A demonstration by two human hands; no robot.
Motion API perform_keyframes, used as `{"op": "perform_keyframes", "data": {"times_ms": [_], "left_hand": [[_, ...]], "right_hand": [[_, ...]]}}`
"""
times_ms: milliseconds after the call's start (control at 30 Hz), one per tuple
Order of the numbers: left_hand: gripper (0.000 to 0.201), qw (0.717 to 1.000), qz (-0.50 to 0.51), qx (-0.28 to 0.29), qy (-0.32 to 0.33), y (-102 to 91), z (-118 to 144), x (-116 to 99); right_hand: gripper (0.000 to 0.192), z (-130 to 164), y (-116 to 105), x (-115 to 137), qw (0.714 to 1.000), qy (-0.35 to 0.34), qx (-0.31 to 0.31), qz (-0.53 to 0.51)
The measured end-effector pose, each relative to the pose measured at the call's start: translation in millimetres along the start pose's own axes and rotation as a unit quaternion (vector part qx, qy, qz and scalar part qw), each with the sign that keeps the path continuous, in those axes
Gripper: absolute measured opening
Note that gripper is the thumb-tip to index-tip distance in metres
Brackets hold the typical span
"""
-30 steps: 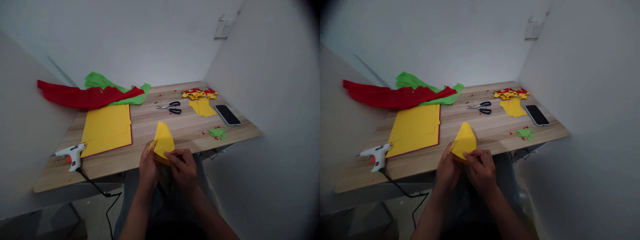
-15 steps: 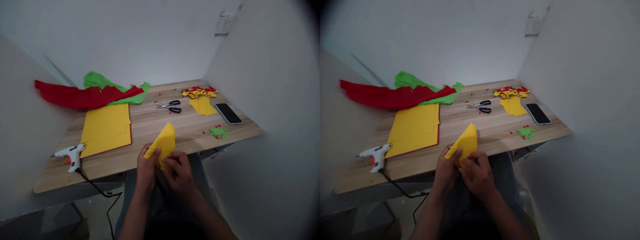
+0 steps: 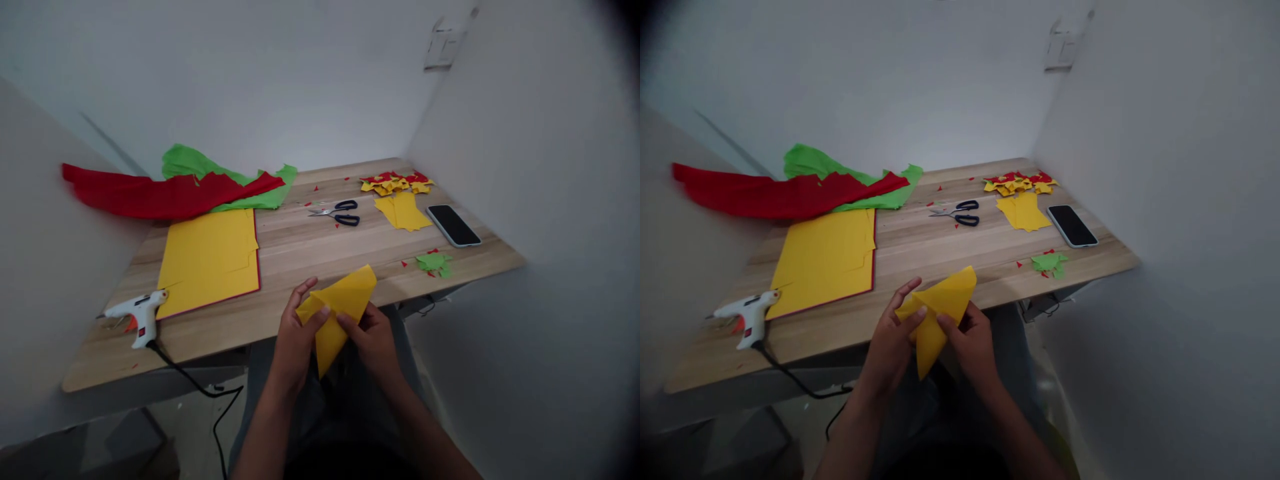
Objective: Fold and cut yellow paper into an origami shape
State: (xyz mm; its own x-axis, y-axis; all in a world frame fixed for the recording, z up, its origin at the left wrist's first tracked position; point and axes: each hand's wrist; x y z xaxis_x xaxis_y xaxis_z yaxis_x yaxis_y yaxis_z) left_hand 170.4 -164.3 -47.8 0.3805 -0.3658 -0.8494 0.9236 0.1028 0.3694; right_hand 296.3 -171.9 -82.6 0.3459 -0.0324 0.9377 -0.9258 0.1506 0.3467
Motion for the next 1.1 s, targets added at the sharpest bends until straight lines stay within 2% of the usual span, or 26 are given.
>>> {"op": "perform_keyframes", "data": {"times_ms": [67, 167, 233, 367, 533, 700, 900, 1000, 1100], "left_hand": [[0.052, 1.000, -0.025, -0.018, 0.002, 3.5, 1, -1], [0.039, 0.998, -0.008, -0.057, 0.009, 4.4, -2, 0], [0.042, 0.998, 0.010, -0.069, 0.005, 2.5, -4, 2], [0.057, 0.998, 0.005, -0.059, -0.023, -1.5, -5, -1], [0.065, 0.999, -0.023, -0.032, -0.016, 1.6, 2, -11], [0.063, 0.998, -0.052, -0.012, 0.024, 10.1, 9, -11], [0.055, 0.997, -0.005, -0.067, 0.044, 16.4, 11, -1], [0.052, 0.997, 0.020, -0.062, 0.038, 14.6, 11, -1], [0.052, 0.998, 0.035, -0.051, 0.020, 9.6, 9, -5]], "right_hand": [[0.029, 1, 1, 1, 1.000, 0.002, 0.004, 0.024], [0.029, 2, 0, 1, 0.998, 0.022, 0.044, 0.047], [0.031, 2, -4, 1, 0.997, 0.025, 0.058, 0.032], [0.037, 3, -12, -1, 0.999, 0.002, 0.040, -0.013], [0.036, 5, -17, -3, 0.998, 0.040, 0.044, -0.021], [0.029, 5, -8, 6, 0.999, 0.047, -0.009, -0.011], [0.029, 10, 2, 7, 0.996, 0.058, -0.038, -0.060], [0.029, 12, 2, 3, 0.995, 0.057, -0.037, -0.069], [0.028, 13, -3, 1, 0.997, 0.034, -0.008, -0.074]]}}
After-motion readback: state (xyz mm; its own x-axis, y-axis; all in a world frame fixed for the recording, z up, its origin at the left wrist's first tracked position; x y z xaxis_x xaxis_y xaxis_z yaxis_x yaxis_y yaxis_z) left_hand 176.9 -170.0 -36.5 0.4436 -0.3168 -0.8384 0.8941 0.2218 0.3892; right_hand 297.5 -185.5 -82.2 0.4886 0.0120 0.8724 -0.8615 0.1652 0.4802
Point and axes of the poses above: each hand's wrist, its own z-axis away from the middle knuckle, its own y-axis out of the palm, x = y × z, and after that the axes turned 6 degrees about -y, right-handed
